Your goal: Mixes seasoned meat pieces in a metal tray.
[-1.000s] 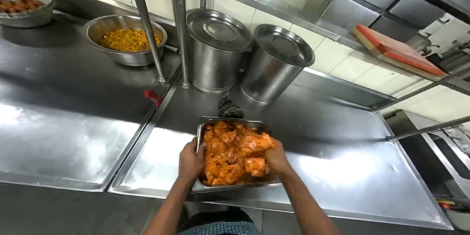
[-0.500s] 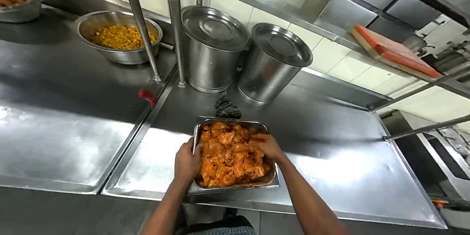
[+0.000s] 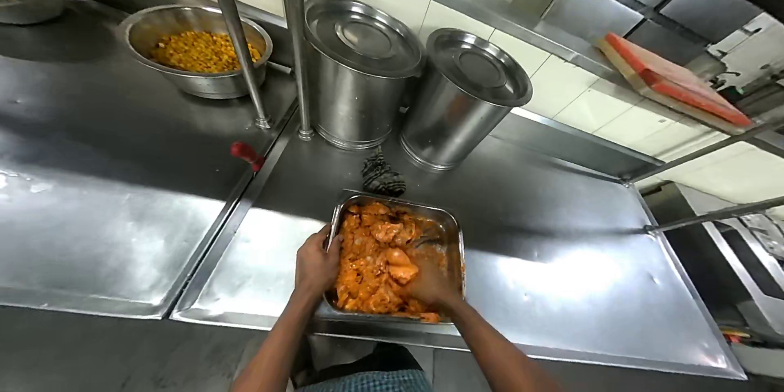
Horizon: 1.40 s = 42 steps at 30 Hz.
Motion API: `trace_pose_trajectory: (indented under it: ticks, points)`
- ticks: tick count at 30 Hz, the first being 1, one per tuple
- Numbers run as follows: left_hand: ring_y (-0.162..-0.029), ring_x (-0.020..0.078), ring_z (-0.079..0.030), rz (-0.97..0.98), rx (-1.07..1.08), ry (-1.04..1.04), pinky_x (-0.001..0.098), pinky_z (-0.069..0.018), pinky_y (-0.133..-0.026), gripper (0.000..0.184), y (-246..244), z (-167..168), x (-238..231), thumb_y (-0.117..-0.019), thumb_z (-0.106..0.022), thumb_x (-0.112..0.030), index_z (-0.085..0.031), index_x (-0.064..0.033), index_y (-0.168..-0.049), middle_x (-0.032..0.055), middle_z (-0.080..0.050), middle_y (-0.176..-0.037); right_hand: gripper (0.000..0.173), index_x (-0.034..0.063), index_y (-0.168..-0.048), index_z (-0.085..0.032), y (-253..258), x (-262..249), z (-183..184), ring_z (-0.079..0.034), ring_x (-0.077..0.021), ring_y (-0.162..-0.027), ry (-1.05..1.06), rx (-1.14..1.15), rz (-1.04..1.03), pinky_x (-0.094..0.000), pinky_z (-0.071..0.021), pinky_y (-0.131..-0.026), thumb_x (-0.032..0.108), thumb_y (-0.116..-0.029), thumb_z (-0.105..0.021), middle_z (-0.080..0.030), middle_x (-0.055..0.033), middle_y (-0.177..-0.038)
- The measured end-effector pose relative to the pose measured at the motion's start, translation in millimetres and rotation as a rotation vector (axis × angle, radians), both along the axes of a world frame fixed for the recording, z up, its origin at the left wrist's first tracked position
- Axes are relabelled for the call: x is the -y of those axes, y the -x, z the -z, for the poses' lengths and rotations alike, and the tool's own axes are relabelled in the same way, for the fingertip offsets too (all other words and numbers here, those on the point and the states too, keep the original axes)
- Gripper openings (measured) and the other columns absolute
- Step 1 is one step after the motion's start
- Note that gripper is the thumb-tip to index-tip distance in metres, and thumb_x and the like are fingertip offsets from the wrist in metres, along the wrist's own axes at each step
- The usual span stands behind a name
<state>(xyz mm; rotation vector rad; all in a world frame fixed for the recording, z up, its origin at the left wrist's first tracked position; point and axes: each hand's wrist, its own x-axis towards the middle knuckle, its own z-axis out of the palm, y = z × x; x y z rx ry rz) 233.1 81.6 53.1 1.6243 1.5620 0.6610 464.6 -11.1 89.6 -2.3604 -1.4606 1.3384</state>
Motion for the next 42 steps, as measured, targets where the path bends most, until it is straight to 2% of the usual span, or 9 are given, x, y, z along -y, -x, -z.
trace_pose_trajectory:
  ticks: [4,6,12,16,20,23,30,36,42]
  points:
    - [-0.099,0.0352,-0.068,0.083,-0.015,-0.008,0.0555,-0.0530,-0.093,0.039,1,-3,-9,-0.1057,-0.059,-0.024,-0.062,-0.0018,-0.138,0.0209,-0.070,-0.109,0.037,-0.0014,-0.126,-0.056,-5,2,1,-0.070,-0.0197,-0.085,-0.348,-0.612,0.706,-0.0376,-0.0611,-0.074,0.000,-0.0910,-0.068,-0.069,-0.0147,-0.099]
    - [-0.099,0.0355,-0.068,0.083,-0.017,-0.003,0.0558,-0.0529,-0.092,0.039,2,-2,-10,-0.1058,-0.059,-0.025,-0.063,-0.0017,-0.136,0.0209,-0.069,-0.109,0.026,-0.0012,-0.118,-0.059,-16,6,-29,-0.070,-0.0163,-0.076,-0.463,-0.702,0.702,-0.0339,-0.0615,-0.068,-0.005,-0.0921,-0.063,-0.071,-0.0103,-0.089]
    - [-0.098,0.0374,-0.068,0.065,-0.013,-0.043,0.0576,-0.0535,-0.091,0.039,0,1,-8,-0.1034,-0.063,-0.023,-0.064,-0.0007,-0.135,0.0227,-0.070,-0.108,0.025,0.0053,-0.104,-0.073,-25,16,-120,-0.071,-0.0177,-0.075,-0.777,-0.005,0.376,-0.0421,-0.0601,-0.068,-0.007,-0.0820,-0.071,-0.074,-0.0082,-0.088]
    - [-0.094,0.0350,-0.069,0.045,-0.019,-0.038,0.0557,-0.0546,-0.088,0.037,0,1,-9,-0.1024,-0.065,-0.023,-0.065,-0.0029,-0.134,0.0209,-0.070,-0.105,0.036,-0.0003,-0.099,-0.068,-17,13,-88,-0.071,-0.0204,-0.074,-1.059,0.246,0.409,-0.0432,-0.0594,-0.068,-0.001,-0.0648,-0.081,-0.072,-0.0102,-0.082]
    - [-0.098,0.0347,-0.069,0.047,-0.027,-0.022,0.0555,-0.0543,-0.091,0.038,0,1,-6,-0.1029,-0.064,-0.025,-0.065,-0.0038,-0.134,0.0202,-0.070,-0.109,0.053,-0.0009,-0.131,-0.063,-42,-4,-29,-0.050,-0.0388,-0.135,-0.249,0.161,-0.093,-0.0548,-0.0416,-0.114,0.010,-0.0812,-0.078,-0.055,-0.0251,-0.140]
    - [-0.102,0.0369,-0.068,0.064,-0.070,-0.007,0.0568,-0.0531,-0.094,0.039,-2,-6,-13,-0.1039,-0.062,-0.025,-0.064,-0.0027,-0.135,0.0216,-0.069,-0.112,0.030,0.0064,-0.120,-0.072,-60,-37,-36,-0.063,-0.0283,-0.117,-0.298,0.079,-0.009,-0.0493,-0.0517,-0.102,0.015,-0.0912,-0.071,-0.067,-0.0161,-0.124]
    - [-0.100,0.0356,-0.069,0.001,-0.029,0.009,0.0564,-0.0530,-0.093,0.037,-4,-3,-6,-0.1048,-0.060,-0.021,-0.064,-0.0038,-0.137,0.0210,-0.071,-0.109,0.063,0.0073,-0.128,-0.065,-24,-47,9,-0.063,-0.0348,-0.119,-0.075,0.029,-0.133,-0.0594,-0.0489,-0.102,0.056,-0.0881,-0.071,-0.066,-0.0196,-0.125]
    - [-0.095,0.0337,-0.069,-0.007,-0.004,-0.029,0.0543,-0.0538,-0.090,0.038,-4,0,-2,-0.1052,-0.060,-0.023,-0.064,-0.0010,-0.136,0.0208,-0.071,-0.106,0.056,0.0038,-0.126,-0.066,15,-33,-5,-0.057,-0.0417,-0.126,-0.011,0.073,-0.598,-0.0666,-0.0437,-0.103,0.044,-0.0864,-0.075,-0.064,-0.0222,-0.130]
    - [-0.099,0.0360,-0.068,0.030,-0.021,-0.025,0.0554,-0.0534,-0.092,0.039,-2,-2,-4,-0.1055,-0.059,-0.023,-0.062,-0.0001,-0.138,0.0225,-0.070,-0.108,0.078,0.0185,-0.149,-0.053,-40,-7,-24,-0.033,-0.0535,-0.145,0.084,0.281,-0.619,-0.0727,-0.0354,-0.110,0.028,-0.0780,-0.084,-0.033,-0.0264,-0.161]
